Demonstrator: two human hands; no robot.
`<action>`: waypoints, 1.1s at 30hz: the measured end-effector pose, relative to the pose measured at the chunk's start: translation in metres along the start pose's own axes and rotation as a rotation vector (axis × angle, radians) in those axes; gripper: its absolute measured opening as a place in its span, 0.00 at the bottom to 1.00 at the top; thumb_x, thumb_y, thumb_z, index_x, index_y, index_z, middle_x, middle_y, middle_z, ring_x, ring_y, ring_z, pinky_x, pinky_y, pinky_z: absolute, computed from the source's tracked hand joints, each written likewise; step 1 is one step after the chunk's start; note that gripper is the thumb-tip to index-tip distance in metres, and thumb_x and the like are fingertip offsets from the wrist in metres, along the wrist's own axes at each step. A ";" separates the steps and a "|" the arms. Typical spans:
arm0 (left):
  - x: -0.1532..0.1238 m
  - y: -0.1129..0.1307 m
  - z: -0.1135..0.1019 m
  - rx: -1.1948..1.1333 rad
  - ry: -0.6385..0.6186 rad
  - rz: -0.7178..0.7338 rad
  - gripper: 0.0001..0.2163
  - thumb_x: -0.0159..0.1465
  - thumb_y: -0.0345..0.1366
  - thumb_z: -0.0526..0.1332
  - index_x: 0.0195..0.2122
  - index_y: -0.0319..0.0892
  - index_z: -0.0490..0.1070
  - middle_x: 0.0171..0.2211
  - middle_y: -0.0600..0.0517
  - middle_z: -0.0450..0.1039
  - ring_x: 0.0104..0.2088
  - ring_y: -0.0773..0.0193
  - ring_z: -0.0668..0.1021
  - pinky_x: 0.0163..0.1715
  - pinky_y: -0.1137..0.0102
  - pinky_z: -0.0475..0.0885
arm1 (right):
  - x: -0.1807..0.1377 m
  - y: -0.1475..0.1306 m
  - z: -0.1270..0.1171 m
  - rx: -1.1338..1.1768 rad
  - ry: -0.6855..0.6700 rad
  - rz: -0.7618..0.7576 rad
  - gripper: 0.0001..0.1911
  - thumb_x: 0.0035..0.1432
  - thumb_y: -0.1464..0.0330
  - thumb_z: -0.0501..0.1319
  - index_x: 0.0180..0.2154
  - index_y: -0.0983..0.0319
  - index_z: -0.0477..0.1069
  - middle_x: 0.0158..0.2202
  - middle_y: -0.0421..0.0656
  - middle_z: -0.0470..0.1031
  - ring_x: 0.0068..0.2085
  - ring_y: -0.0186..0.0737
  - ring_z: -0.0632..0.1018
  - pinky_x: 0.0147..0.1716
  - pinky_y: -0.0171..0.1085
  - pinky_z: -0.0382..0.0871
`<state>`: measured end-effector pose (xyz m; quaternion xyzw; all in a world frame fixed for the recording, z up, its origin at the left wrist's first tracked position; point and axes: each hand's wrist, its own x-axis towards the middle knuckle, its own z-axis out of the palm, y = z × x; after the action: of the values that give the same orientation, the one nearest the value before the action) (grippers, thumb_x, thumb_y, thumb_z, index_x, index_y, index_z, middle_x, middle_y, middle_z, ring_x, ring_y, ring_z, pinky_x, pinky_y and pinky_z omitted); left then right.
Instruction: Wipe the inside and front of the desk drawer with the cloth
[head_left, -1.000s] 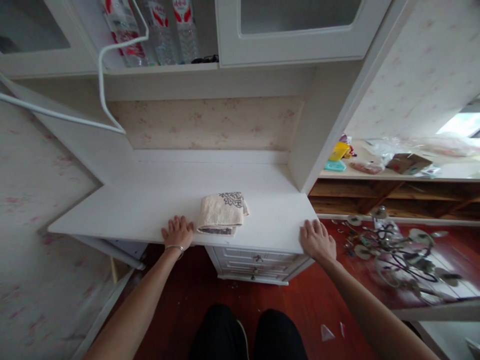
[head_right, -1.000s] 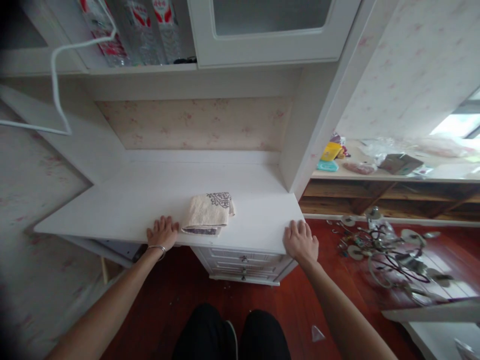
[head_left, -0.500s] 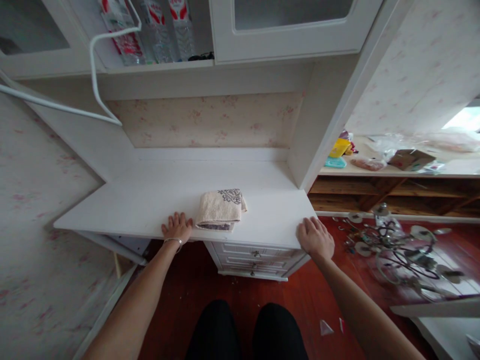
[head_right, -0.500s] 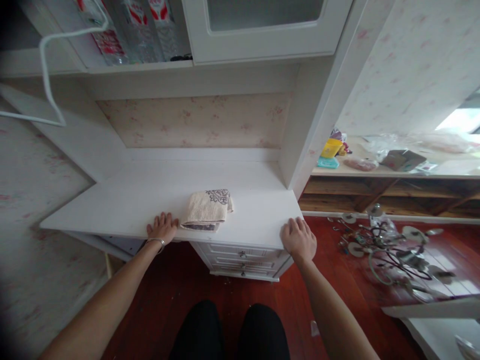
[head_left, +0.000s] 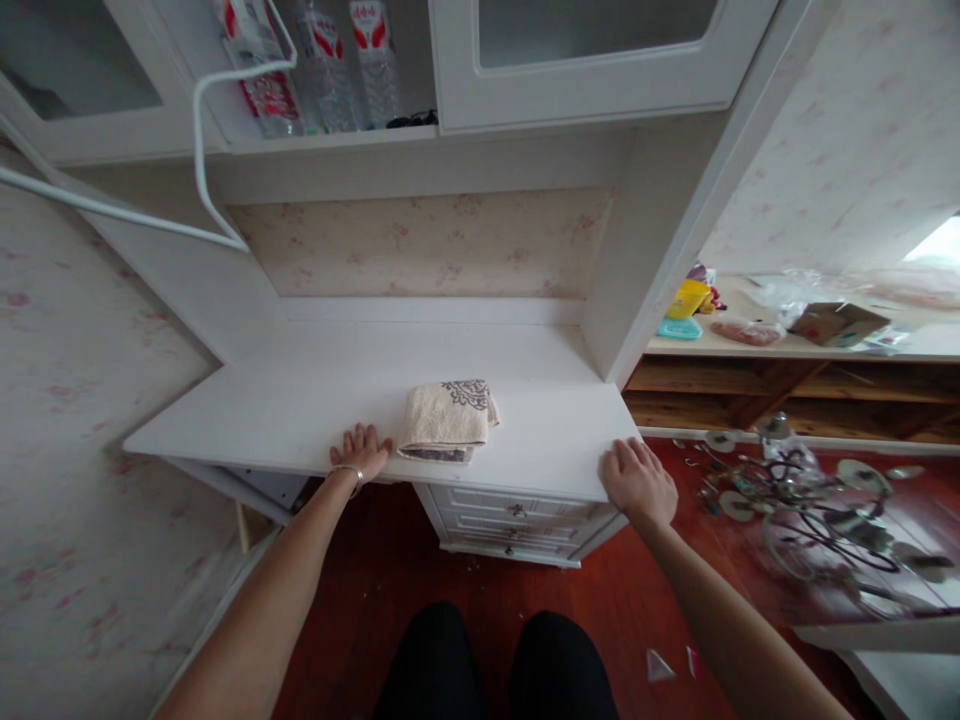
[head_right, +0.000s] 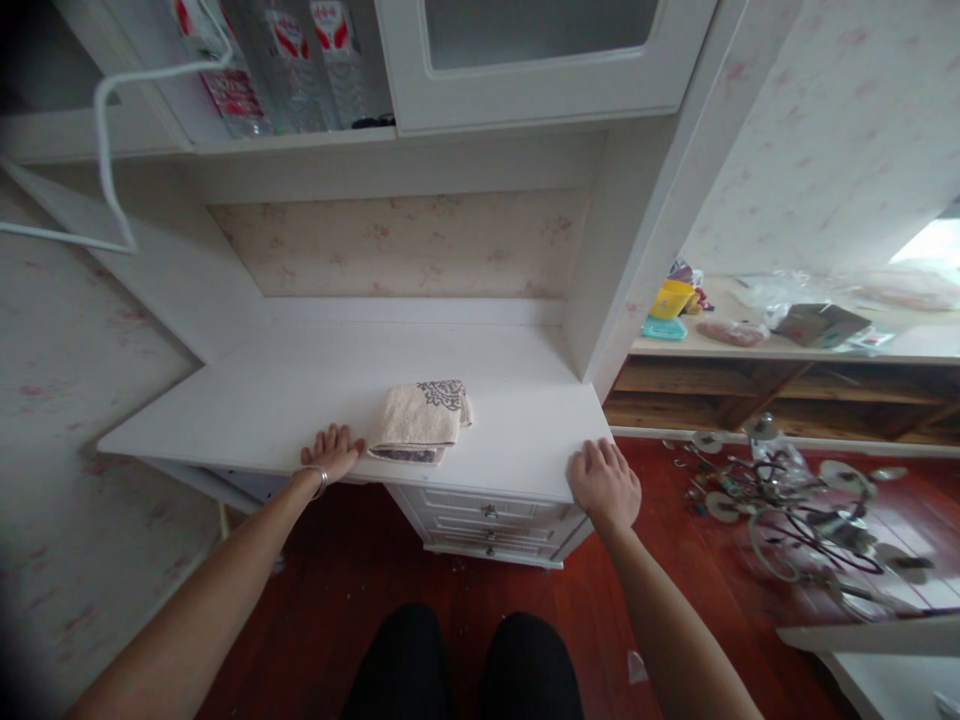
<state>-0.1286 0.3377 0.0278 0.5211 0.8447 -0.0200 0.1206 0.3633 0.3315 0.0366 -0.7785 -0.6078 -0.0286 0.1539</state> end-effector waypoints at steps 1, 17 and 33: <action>0.000 0.000 0.000 0.001 -0.002 0.000 0.36 0.61 0.57 0.36 0.67 0.41 0.40 0.68 0.48 0.29 0.66 0.46 0.39 0.59 0.42 0.40 | 0.000 0.000 0.000 -0.001 -0.003 0.003 0.26 0.62 0.56 0.42 0.55 0.54 0.65 0.61 0.43 0.61 0.60 0.42 0.61 0.54 0.44 0.57; -0.001 0.000 -0.003 -0.005 -0.013 0.004 0.37 0.61 0.58 0.37 0.67 0.41 0.41 0.67 0.48 0.29 0.66 0.46 0.40 0.59 0.42 0.40 | 0.000 0.000 -0.001 -0.008 -0.019 -0.007 0.25 0.62 0.56 0.42 0.55 0.54 0.65 0.61 0.43 0.61 0.61 0.42 0.60 0.53 0.45 0.57; -0.003 0.001 -0.004 -0.021 0.014 0.006 0.36 0.61 0.57 0.39 0.66 0.43 0.44 0.68 0.47 0.32 0.65 0.45 0.42 0.59 0.42 0.42 | 0.008 0.007 0.005 0.134 -0.015 -0.002 0.23 0.59 0.58 0.47 0.51 0.57 0.70 0.59 0.43 0.64 0.59 0.43 0.62 0.58 0.42 0.53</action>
<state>-0.1273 0.3363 0.0322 0.5225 0.8440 -0.0071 0.1203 0.3714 0.3393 0.0327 -0.7661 -0.6103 0.0178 0.2008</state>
